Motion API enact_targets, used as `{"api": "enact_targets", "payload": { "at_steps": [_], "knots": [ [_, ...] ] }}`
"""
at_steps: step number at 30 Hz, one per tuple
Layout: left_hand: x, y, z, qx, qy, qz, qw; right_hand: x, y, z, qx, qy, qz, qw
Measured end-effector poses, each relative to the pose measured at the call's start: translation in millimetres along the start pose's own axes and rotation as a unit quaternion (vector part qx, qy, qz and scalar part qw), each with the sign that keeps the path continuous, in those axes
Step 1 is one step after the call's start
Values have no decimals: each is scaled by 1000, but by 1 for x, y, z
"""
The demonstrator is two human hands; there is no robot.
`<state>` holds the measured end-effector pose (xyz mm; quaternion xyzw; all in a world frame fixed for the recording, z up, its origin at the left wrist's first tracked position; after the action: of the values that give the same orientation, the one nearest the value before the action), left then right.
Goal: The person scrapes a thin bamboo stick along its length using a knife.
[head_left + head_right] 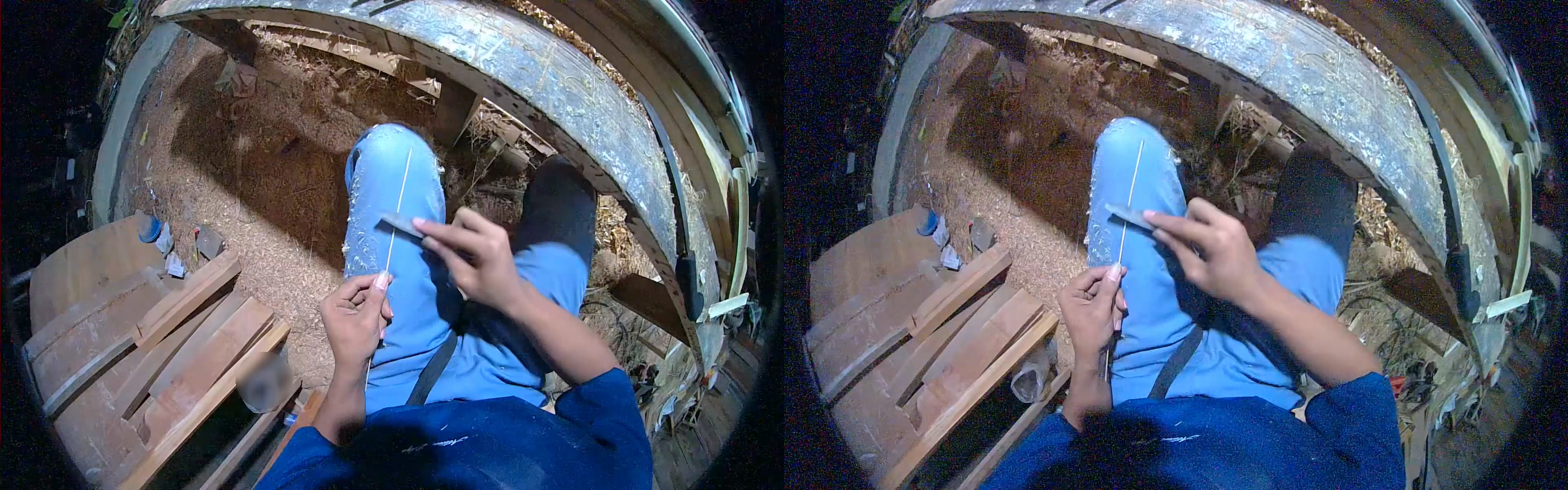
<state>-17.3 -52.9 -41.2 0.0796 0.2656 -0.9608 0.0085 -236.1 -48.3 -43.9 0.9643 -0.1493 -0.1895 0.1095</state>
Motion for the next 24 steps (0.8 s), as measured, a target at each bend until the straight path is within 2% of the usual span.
{"api": "enact_targets", "payload": {
  "at_steps": [4, 5, 8, 9, 10, 13, 17, 18, 20, 22, 24],
  "knots": [
    [3, -2, 4, -6, 15, -4, 1000, -2, 0, 0, 19, -57, 4, 998],
    [3, -2, 2, -5, 14, -4, 1000, -2, -1, -2, -2, -52, 11, 999],
    [1, 2, 0, 13, -9, -20, 1000, 5, -18, -18, -79, -89, -113, 986],
    [1, 2, 0, 13, -3, -22, 1000, 7, -20, -22, -80, -103, -118, 984],
    [1, 2, 0, 13, 3, -23, 1000, 7, -17, -20, -81, -103, -117, 984],
    [1, 1, 3, 26, 10, -32, 999, -5, 10, 4, -10, -119, 8, 993],
    [0, 3, 1, 33, 8, -34, 999, 7, -9, -15, -135, -143, -92, 976],
    [-1, 3, 0, 32, 3, -37, 999, 8, -13, -25, -141, -148, -105, 973],
    [-3, 3, -1, 30, -3, -38, 999, 3, -3, -7, -123, -153, -58, 979],
    [-2, 0, 2, 31, 4, -35, 999, -12, 24, 11, -15, -157, 26, 987],
    [-1, 0, 0, 32, -6, -31, 999, -11, 19, -1, -72, -176, -26, 982]
  ]
}}
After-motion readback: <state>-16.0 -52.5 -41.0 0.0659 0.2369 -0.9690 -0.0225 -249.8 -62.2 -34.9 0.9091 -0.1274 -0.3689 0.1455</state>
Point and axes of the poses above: each hand's wrist, its own y-axis towards the middle knuckle, its own x-axis out of the palm, z = x × y, the point moved 5 cm from there along y, towards the middle knuckle, and after that the axes turned 8 degrees about z, right-handed, at the moved point
